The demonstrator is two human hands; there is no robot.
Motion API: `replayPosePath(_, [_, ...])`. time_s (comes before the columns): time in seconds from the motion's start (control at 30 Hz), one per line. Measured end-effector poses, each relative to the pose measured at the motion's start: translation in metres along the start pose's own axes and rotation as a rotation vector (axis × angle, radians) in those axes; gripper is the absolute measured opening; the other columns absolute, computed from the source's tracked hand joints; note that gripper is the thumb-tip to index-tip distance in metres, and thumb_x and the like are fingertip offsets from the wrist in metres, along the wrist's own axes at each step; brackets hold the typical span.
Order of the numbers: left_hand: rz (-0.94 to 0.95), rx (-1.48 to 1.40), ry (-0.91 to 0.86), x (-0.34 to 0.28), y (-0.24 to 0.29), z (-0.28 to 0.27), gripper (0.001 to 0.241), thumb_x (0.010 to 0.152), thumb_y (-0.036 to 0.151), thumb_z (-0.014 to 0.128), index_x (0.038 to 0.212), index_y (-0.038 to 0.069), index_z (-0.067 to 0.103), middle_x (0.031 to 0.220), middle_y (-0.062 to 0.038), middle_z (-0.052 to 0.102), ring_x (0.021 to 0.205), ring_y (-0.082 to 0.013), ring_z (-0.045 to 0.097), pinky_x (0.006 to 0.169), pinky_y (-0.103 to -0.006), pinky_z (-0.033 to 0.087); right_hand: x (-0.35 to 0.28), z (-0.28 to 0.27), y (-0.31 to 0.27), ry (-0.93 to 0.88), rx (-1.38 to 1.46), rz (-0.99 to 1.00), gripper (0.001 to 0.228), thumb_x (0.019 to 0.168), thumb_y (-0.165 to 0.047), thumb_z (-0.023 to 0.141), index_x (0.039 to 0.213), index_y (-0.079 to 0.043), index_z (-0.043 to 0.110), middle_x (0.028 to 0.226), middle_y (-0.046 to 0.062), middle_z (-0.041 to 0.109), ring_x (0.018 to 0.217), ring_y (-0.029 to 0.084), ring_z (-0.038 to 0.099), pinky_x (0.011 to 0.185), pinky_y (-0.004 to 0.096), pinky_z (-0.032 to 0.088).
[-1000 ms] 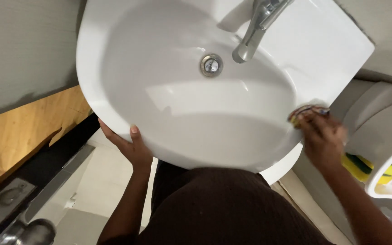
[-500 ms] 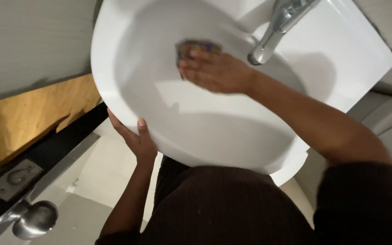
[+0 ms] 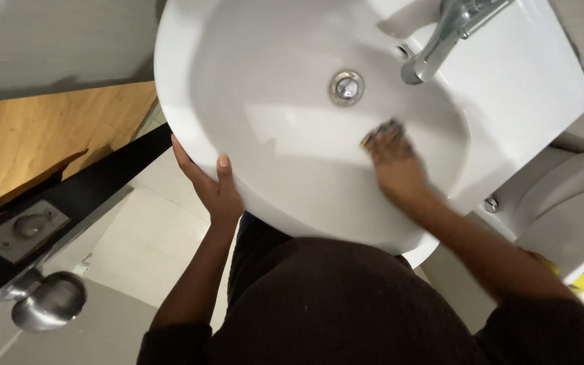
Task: The person cleans a white bathroom sink using a small checkered cloth. They wipe the basin, faucet, and surrounding areas, repeatedly rinsing and wringing the cloth under running water.
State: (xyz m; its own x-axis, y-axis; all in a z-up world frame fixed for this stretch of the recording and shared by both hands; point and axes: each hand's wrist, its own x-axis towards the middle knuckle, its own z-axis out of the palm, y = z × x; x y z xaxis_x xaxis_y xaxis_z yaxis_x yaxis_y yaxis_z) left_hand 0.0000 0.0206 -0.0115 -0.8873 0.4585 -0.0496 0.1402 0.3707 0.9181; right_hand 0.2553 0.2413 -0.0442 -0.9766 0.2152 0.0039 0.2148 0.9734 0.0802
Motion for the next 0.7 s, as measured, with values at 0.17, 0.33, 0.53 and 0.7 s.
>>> replayPosePath(0.17, [-0.003, -0.024, 0.011, -0.002, 0.0, 0.0, 0.077, 0.111, 0.045, 0.05, 0.168, 0.016, 0.006, 0.163, -0.019, 0.031, 0.148, -0.0336, 0.04, 0.125, -0.0548, 0.025, -0.015, 0.001, -0.083, -0.455, 0.626, 0.159, 0.051, 0.096, -0.001, 0.051, 0.146, -0.01, 0.055, 0.129, 0.023, 0.067, 0.111, 0.043, 0.068, 0.083, 0.057, 0.057])
replayPosePath(0.33, [0.038, -0.008, -0.021, -0.001, 0.0, -0.001, 0.076, 0.114, 0.047, 0.047, 0.167, 0.016, 0.003, 0.158, -0.019, 0.032, 0.147, -0.0323, 0.04, 0.124, -0.0519, 0.027, 0.055, 0.014, -0.103, -0.179, 1.165, -0.112, 0.046, 0.106, -0.005, 0.039, 0.151, -0.003, 0.046, 0.146, 0.032, 0.054, 0.129, 0.054, 0.054, 0.102, 0.066, 0.049])
replayPosePath(0.53, [0.08, -0.014, 0.0, -0.004, -0.026, 0.0, 0.079, 0.112, 0.043, 0.054, 0.17, 0.018, 0.006, 0.169, -0.018, 0.022, 0.157, -0.0317, 0.028, 0.129, -0.0502, 0.019, 0.032, 0.072, -0.015, -0.057, 0.445, 0.018, 0.042, 0.109, -0.009, 0.04, 0.147, -0.013, 0.059, 0.145, 0.01, 0.062, 0.138, 0.029, 0.056, 0.109, 0.039, 0.049])
replayPosePath(0.7, [0.321, 0.216, 0.056, 0.0, -0.04, -0.005, 0.08, 0.107, 0.036, 0.063, 0.168, 0.013, 0.017, 0.169, -0.022, 0.015, 0.158, -0.04, 0.022, 0.128, -0.0556, 0.019, -0.044, 0.066, -0.018, -0.119, 0.008, 0.108, 0.044, 0.101, -0.012, 0.05, 0.143, -0.016, 0.061, 0.143, 0.011, 0.064, 0.138, 0.033, 0.057, 0.108, 0.04, 0.051])
